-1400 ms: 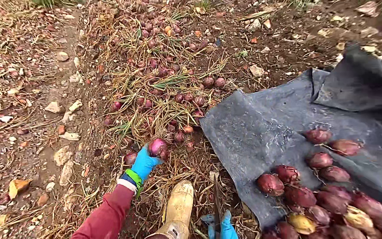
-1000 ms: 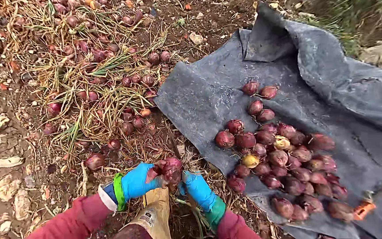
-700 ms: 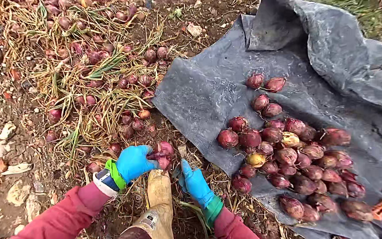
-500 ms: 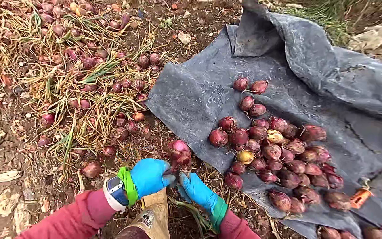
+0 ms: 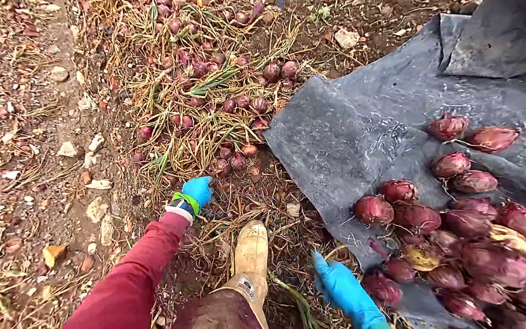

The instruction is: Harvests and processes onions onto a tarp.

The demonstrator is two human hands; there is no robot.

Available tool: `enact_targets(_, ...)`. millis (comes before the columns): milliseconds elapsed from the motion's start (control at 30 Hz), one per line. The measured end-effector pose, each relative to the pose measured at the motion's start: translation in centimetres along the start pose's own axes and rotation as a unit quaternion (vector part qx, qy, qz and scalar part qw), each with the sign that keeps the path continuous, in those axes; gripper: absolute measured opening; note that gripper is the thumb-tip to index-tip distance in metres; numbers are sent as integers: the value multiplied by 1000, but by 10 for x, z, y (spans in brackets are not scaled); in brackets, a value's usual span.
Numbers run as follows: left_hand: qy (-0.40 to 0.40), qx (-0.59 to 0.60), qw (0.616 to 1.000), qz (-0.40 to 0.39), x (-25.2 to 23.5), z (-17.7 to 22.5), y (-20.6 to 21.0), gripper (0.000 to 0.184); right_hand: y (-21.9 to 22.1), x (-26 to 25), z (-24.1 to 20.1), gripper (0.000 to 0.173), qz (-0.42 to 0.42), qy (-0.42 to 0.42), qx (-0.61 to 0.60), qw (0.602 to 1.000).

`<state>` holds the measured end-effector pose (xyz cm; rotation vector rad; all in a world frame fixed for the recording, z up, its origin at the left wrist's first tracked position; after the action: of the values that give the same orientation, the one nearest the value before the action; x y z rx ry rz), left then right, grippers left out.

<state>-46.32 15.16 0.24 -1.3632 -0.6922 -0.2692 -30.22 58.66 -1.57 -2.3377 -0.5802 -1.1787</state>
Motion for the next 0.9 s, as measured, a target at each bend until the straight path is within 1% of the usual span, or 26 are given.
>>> enact_targets(33,-22,9,1000,-3,-14,-17,14,41,16,-9,12,80,-28,31,-2,999)
enact_targets(67,-38,20,999,-3,-27,-31,29,52,29,-12,18,74,-36,38,-32,998)
enact_targets(100,-51,32,998,3,-37,-41,41,62,39,-11,19,70,-36,27,-73,996)
enact_targets(133,-61,44,997,12,-40,-45,49,65,47,-9,18,68,-35,11,-126,991)
enact_targets(167,-67,58,996,18,-34,-45,55,64,58,-4,20,70,-34,-2,-177,984)
enact_targets(200,-69,82,994,23,-20,-42,60,62,69,2,22,74,-32,-12,-222,974)
enact_targets(267,-66,118,991,25,-3,-35,64,64,82,7,21,85,-33,-40,-286,957)
enact_targets(333,-28,154,988,18,16,-12,52,67,90,5,15,93,-34,-61,-335,940)
enact_targets(400,57,169,984,-9,52,28,30,62,96,4,8,96,-54,-71,-363,928)
enact_targets(433,109,157,981,-24,70,52,18,57,95,5,0,93,-67,-96,-365,924)
enact_targets(500,218,124,967,-43,100,98,-3,46,87,7,-26,84,-76,-176,-361,913)
enact_targets(533,269,103,955,-63,112,117,-9,44,80,10,-40,83,-63,-216,-361,905)
enact_targets(567,316,78,941,-89,121,133,-12,42,72,12,-54,84,-36,-243,-358,901)
enact_targets(600,347,53,928,-128,128,146,-14,43,63,14,-66,83,-1,-255,-342,904)
enact_targets(633,365,34,914,-172,131,155,-13,45,54,15,-76,83,30,-258,-323,910)
enact_targets(667,373,15,903,-213,132,162,-14,47,46,14,-83,89,63,-252,-295,920)
enact_targets(700,373,-11,897,-238,129,165,-15,50,39,12,-87,90,77,-241,-252,934)
enact_targets(733,372,-49,895,-241,122,166,-18,52,33,9,-89,88,66,-222,-213,949)
enact_targets(800,367,-125,901,-193,102,168,-26,57,25,-4,-87,87,26,-188,-184,964)
enact_targets(833,362,-125,909,-168,98,170,-29,55,25,-10,-84,89,21,-182,-208,961)
enact_targets(900,353,-55,921,-153,96,180,-30,47,24,-18,-81,90,24,-179,-290,940)
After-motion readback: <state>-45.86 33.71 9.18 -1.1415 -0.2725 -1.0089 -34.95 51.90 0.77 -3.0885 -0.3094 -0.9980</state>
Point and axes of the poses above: each hand's wrist, its own x-axis away from the middle knuckle, its own y-axis out of the palm, z = x × y, the point moved 3 cm from there along -x, towards the middle knuckle, and after that the axes turned 3 degrees about x, right-handed, at the moved point
